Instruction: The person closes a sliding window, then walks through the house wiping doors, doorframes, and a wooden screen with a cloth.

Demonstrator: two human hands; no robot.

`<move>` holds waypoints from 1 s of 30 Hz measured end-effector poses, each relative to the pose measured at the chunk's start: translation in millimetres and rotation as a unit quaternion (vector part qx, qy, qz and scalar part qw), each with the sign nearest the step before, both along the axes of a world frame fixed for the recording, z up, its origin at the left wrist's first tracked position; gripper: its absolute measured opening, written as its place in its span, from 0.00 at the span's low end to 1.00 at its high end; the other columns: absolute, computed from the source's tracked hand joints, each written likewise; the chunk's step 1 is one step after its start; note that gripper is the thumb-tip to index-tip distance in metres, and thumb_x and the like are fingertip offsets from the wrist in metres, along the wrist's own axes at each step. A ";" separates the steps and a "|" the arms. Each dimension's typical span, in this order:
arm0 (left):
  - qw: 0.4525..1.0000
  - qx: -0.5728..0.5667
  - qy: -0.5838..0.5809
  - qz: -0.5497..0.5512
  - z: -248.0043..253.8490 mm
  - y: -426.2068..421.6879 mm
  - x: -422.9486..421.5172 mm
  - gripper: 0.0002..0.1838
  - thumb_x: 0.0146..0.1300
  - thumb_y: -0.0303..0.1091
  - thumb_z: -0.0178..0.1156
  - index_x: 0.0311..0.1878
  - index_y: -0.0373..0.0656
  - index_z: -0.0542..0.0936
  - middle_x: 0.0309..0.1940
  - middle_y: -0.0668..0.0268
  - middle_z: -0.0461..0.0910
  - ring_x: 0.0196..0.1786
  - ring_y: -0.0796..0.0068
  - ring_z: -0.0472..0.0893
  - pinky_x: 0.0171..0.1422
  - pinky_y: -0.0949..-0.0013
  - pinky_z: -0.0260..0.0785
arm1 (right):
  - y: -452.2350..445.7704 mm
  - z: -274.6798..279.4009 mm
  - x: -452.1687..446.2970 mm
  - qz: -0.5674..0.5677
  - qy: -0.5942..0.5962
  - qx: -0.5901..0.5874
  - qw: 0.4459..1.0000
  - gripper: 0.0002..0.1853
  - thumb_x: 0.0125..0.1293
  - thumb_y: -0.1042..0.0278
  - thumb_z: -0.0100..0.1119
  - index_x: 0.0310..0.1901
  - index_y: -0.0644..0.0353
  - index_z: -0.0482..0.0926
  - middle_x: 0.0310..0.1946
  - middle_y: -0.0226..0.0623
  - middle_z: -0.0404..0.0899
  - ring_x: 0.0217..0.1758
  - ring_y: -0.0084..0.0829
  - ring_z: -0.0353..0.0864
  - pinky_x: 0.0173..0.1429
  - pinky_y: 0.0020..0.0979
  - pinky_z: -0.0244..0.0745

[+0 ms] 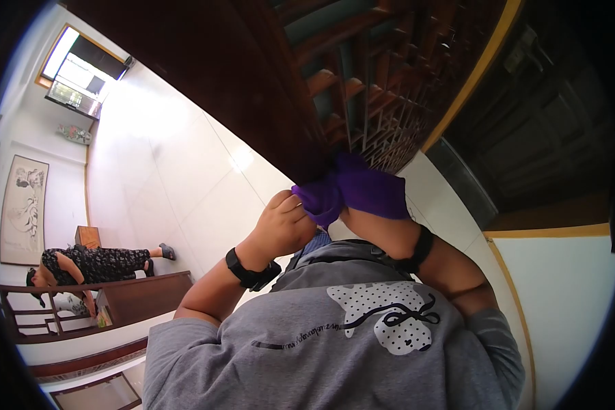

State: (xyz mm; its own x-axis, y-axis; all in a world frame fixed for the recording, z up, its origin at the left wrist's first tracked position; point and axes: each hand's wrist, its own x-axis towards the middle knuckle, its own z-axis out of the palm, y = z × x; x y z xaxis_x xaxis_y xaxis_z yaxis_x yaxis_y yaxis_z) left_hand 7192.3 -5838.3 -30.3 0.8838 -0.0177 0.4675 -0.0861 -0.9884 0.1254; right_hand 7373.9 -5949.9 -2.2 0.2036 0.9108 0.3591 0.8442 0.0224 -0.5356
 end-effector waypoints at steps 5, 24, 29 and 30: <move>1.000 0.012 -0.027 0.003 1.8 0.0 5.3 0.05 0.40 0.29 0.63 0.25 0.45 0.78 0.34 0.66 0.79 0.42 0.66 0.75 0.50 0.63 0.67 | 2.9 -12.0 0.8 0.002 -0.011 -0.024 1.000 0.16 0.55 0.64 0.63 0.44 0.58 0.75 0.33 0.47 0.78 0.34 0.48 0.80 0.35 0.43 0.74; 0.986 0.015 -0.143 0.079 32.6 -10.6 18.4 0.24 0.43 0.25 0.57 0.49 0.42 0.83 0.52 0.60 0.80 0.59 0.59 0.77 0.64 0.60 0.65 | 1.9 48.0 14.8 0.006 -0.034 0.073 0.997 0.27 0.54 0.68 0.62 0.57 0.68 0.72 0.34 0.49 0.80 0.32 0.46 0.82 0.35 0.39 0.77; 0.986 0.024 -0.141 0.084 30.6 -7.3 21.4 0.24 0.43 0.26 0.57 0.49 0.42 0.83 0.52 0.61 0.80 0.59 0.60 0.77 0.65 0.62 0.63 | 5.0 44.4 17.9 0.006 -0.027 0.118 0.993 0.25 0.54 0.68 0.62 0.54 0.67 0.74 0.36 0.49 0.80 0.35 0.46 0.82 0.39 0.40 0.77; 0.986 0.017 -0.143 0.082 30.9 -7.4 21.6 0.25 0.43 0.26 0.57 0.49 0.42 0.83 0.52 0.61 0.80 0.59 0.60 0.77 0.65 0.62 0.63 | 2.1 45.8 17.3 0.008 -0.026 0.138 0.990 0.25 0.54 0.69 0.62 0.54 0.67 0.74 0.36 0.49 0.80 0.35 0.46 0.82 0.39 0.40 0.77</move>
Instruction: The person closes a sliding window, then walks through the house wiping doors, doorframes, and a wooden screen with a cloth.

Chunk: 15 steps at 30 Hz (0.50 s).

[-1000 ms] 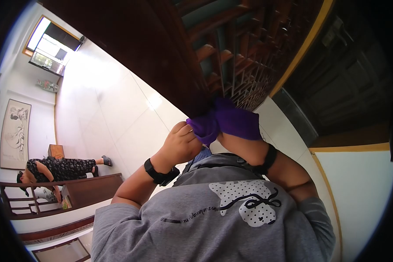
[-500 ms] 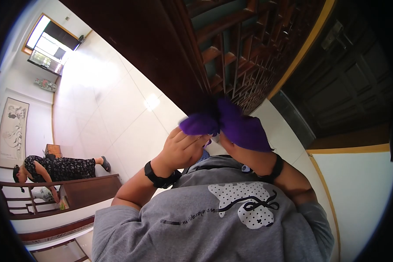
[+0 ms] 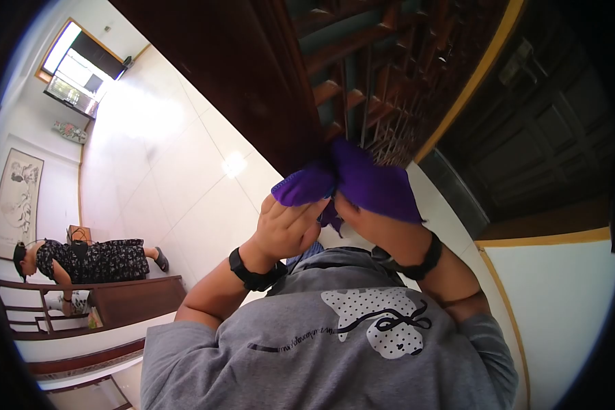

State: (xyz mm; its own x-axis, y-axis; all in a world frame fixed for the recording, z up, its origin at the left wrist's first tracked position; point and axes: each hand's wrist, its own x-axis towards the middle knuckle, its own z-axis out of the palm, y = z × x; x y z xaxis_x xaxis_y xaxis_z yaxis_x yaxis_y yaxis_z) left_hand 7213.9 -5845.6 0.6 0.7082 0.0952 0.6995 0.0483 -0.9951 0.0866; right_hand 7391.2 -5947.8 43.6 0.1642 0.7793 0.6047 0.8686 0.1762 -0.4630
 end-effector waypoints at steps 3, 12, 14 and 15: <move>1.000 -0.013 -0.018 -0.005 0.5 3.1 3.1 0.25 0.42 0.26 0.57 0.49 0.42 0.84 0.52 0.61 0.80 0.58 0.60 0.77 0.64 0.62 0.63 | -3.0 4.2 4.0 0.014 -0.022 0.044 0.999 0.24 0.54 0.70 0.62 0.54 0.67 0.74 0.39 0.48 0.80 0.35 0.44 0.82 0.39 0.39 0.77; 0.999 0.006 -0.050 0.004 -19.5 29.1 33.5 0.25 0.41 0.28 0.58 0.48 0.44 0.84 0.51 0.62 0.81 0.57 0.61 0.77 0.62 0.64 0.61 | 29.4 18.3 21.2 -0.015 -0.036 -0.128 0.991 0.24 0.55 0.72 0.60 0.56 0.66 0.73 0.32 0.44 0.80 0.31 0.45 0.81 0.35 0.38 0.76; 0.999 0.005 -0.043 0.001 -23.7 33.9 38.5 0.25 0.41 0.28 0.58 0.48 0.44 0.84 0.51 0.61 0.81 0.57 0.60 0.77 0.63 0.64 0.60 | 35.3 12.2 28.2 0.000 -0.027 -0.133 0.991 0.25 0.55 0.71 0.59 0.56 0.66 0.72 0.34 0.47 0.80 0.32 0.46 0.81 0.36 0.39 0.76; 0.999 0.007 -0.041 -0.003 -25.1 34.3 38.5 0.24 0.42 0.28 0.58 0.48 0.44 0.84 0.51 0.60 0.81 0.57 0.60 0.77 0.63 0.64 0.60 | 35.2 7.9 27.7 -0.001 -0.005 -0.097 0.995 0.24 0.55 0.72 0.59 0.56 0.66 0.73 0.35 0.48 0.80 0.33 0.46 0.81 0.37 0.39 0.76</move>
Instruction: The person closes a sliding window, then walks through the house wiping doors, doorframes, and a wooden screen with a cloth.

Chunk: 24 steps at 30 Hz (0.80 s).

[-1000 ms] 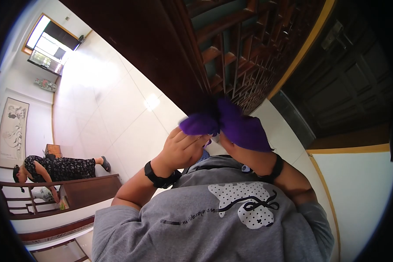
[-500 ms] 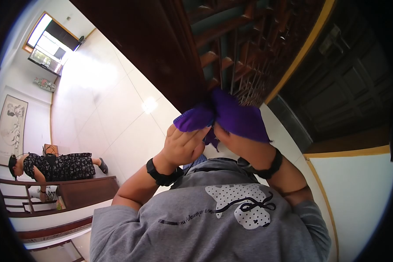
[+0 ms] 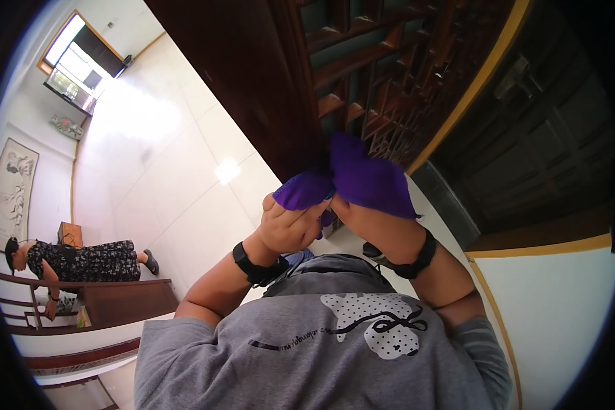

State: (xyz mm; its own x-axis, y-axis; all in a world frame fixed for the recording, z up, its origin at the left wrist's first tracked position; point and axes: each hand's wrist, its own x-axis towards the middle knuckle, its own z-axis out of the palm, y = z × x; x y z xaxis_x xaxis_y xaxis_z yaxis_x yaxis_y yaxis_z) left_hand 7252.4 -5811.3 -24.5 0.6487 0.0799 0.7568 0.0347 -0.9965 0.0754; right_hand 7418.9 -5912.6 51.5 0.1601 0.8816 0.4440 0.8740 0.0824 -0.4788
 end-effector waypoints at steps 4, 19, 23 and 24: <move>0.999 -0.005 -0.038 -0.002 1.1 -1.5 -4.1 0.22 0.41 0.25 0.58 0.45 0.41 0.84 0.51 0.56 0.81 0.57 0.56 0.77 0.63 0.61 0.62 | -5.5 2.8 -6.1 0.015 -0.021 0.127 0.992 0.28 0.55 0.71 0.59 0.60 0.67 0.70 0.38 0.50 0.80 0.32 0.42 0.82 0.37 0.37 0.77; 0.990 -0.048 -0.052 -0.125 7.6 -24.2 -52.7 0.10 0.47 0.27 0.63 0.36 0.41 0.83 0.43 0.59 0.82 0.49 0.55 0.81 0.60 0.51 0.70 | -41.5 49.9 -65.9 0.007 -0.113 0.157 0.981 0.13 0.56 0.73 0.58 0.43 0.65 0.80 0.38 0.46 0.80 0.34 0.42 0.81 0.41 0.37 0.75; 0.979 -0.086 -0.080 -0.169 -15.7 3.8 -68.9 0.17 0.45 0.29 0.64 0.42 0.45 0.81 0.48 0.63 0.79 0.56 0.56 0.77 0.65 0.52 0.66 | -60.4 40.0 -105.8 -0.046 -0.198 0.126 0.971 0.17 0.52 0.76 0.59 0.47 0.64 0.79 0.40 0.44 0.79 0.37 0.43 0.80 0.45 0.37 0.73; 0.982 -0.018 -0.114 -0.152 -23.7 14.2 -71.9 0.19 0.46 0.30 0.64 0.45 0.45 0.81 0.50 0.63 0.79 0.57 0.57 0.76 0.66 0.52 0.65 | -55.5 64.6 -132.2 -0.041 -0.224 0.018 0.974 0.18 0.51 0.74 0.60 0.47 0.61 0.79 0.38 0.44 0.78 0.35 0.43 0.79 0.41 0.39 0.73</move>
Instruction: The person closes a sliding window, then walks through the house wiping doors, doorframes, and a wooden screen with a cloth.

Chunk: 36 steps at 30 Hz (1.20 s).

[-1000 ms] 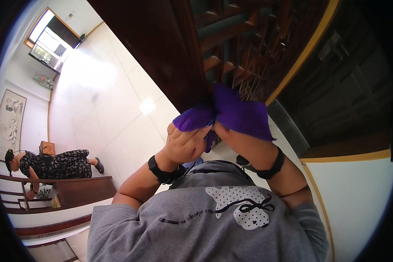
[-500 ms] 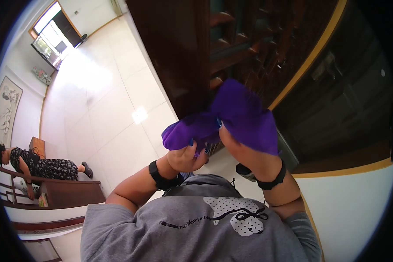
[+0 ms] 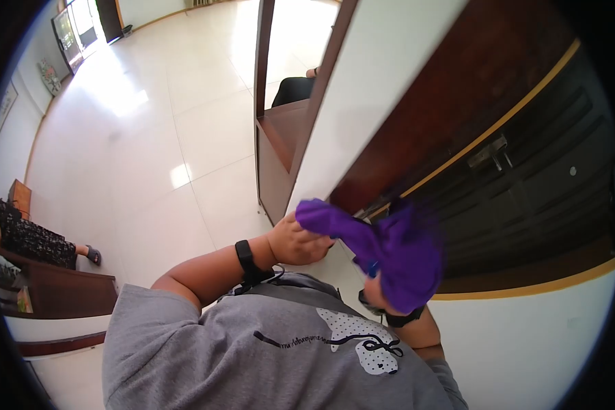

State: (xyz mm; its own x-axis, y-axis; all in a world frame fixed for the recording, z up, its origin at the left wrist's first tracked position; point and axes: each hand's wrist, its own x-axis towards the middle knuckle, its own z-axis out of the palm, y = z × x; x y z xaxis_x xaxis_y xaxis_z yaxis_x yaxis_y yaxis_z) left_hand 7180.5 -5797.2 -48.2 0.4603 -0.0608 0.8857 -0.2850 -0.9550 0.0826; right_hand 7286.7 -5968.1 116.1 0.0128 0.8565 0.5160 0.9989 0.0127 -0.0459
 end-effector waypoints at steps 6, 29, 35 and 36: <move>0.993 -0.044 0.050 0.093 15.4 71.1 -55.0 0.21 0.49 0.33 0.66 0.49 0.40 0.79 0.50 0.57 0.78 0.57 0.54 0.75 0.65 0.52 0.64 | 87.9 -2.4 -45.0 0.136 0.151 -0.054 0.978 0.16 0.46 0.74 0.61 0.40 0.57 0.79 0.31 0.36 0.78 0.31 0.38 0.79 0.36 0.37 0.74; 0.940 -0.087 0.042 0.327 -12.8 345.4 -199.7 0.47 0.53 0.36 0.63 0.69 0.19 0.50 0.67 0.27 0.54 0.69 0.30 0.58 0.74 0.39 0.45 | 419.1 -59.2 -84.7 0.128 0.413 0.168 0.886 0.11 0.58 0.70 0.65 0.42 0.61 0.79 0.40 0.39 0.78 0.43 0.34 0.78 0.48 0.36 0.74; 0.962 -0.093 0.067 0.247 28.4 439.8 -110.3 0.44 0.54 0.35 0.62 0.69 0.23 0.52 0.68 0.31 0.55 0.72 0.36 0.58 0.75 0.42 0.46 | 508.8 -32.7 -19.5 0.177 0.397 0.293 0.852 0.19 0.61 0.71 0.58 0.54 0.67 0.74 0.52 0.45 0.73 0.54 0.40 0.76 0.64 0.35 0.68; 0.967 -0.096 0.073 0.226 32.2 448.2 -89.3 0.44 0.55 0.35 0.62 0.69 0.23 0.53 0.68 0.31 0.55 0.72 0.37 0.58 0.75 0.42 0.46 | 512.6 -38.4 -3.1 0.150 0.398 0.268 0.865 0.25 0.62 0.70 0.57 0.61 0.65 0.66 0.59 0.46 0.67 0.61 0.41 0.71 0.67 0.35 0.66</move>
State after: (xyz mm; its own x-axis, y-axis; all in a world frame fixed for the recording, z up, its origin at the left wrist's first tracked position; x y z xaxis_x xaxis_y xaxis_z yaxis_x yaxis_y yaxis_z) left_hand 7091.2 -5349.0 -16.0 0.5220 0.3355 0.7842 0.1865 -0.9420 0.2789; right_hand 7283.7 -5455.5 77.7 0.3641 0.5242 0.7698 0.6020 0.4982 -0.6240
